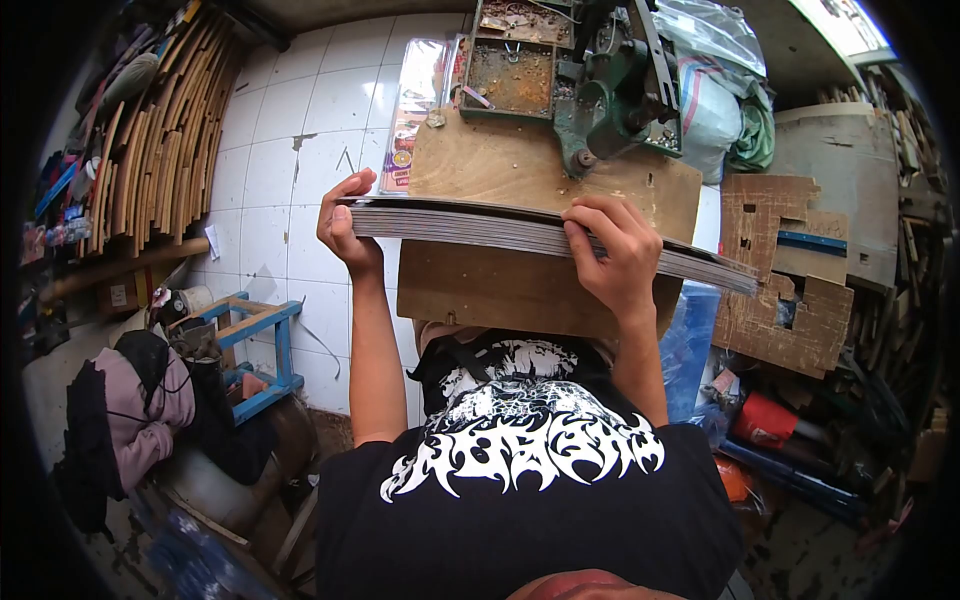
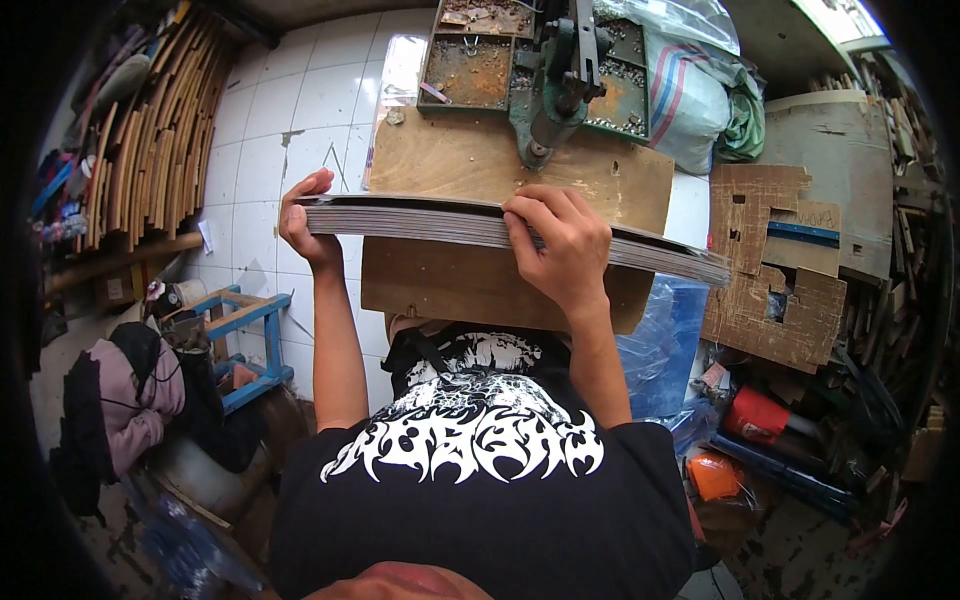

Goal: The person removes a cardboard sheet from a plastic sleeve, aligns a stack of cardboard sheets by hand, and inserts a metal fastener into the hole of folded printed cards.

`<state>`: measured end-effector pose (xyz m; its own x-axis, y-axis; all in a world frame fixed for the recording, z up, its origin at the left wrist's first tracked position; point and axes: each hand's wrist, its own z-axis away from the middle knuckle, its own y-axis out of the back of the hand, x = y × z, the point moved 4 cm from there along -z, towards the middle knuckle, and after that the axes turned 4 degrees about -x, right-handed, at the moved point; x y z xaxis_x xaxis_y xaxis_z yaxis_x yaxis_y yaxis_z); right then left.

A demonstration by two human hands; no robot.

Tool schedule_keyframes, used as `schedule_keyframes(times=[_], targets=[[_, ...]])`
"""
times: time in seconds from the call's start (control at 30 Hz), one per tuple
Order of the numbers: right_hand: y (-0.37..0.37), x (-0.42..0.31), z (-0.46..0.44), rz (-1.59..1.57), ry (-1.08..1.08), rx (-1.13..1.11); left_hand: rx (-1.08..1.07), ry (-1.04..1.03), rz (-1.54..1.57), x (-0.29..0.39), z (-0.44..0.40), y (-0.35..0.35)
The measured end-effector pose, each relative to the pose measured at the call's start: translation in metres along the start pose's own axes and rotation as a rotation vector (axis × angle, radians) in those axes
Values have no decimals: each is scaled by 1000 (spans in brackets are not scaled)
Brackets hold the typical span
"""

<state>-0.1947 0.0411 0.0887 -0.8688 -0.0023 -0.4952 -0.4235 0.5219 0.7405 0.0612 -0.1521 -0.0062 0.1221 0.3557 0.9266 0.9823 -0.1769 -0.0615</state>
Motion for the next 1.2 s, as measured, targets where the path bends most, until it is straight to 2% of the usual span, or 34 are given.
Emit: schedule_keyframes(times=[0.77,1.2], targets=[[-1,3,2,-5,-84,29,15,6,14,4,0,-1],[3,5,-3,-35,-29,36,7,19,56,2,-4,-1]])
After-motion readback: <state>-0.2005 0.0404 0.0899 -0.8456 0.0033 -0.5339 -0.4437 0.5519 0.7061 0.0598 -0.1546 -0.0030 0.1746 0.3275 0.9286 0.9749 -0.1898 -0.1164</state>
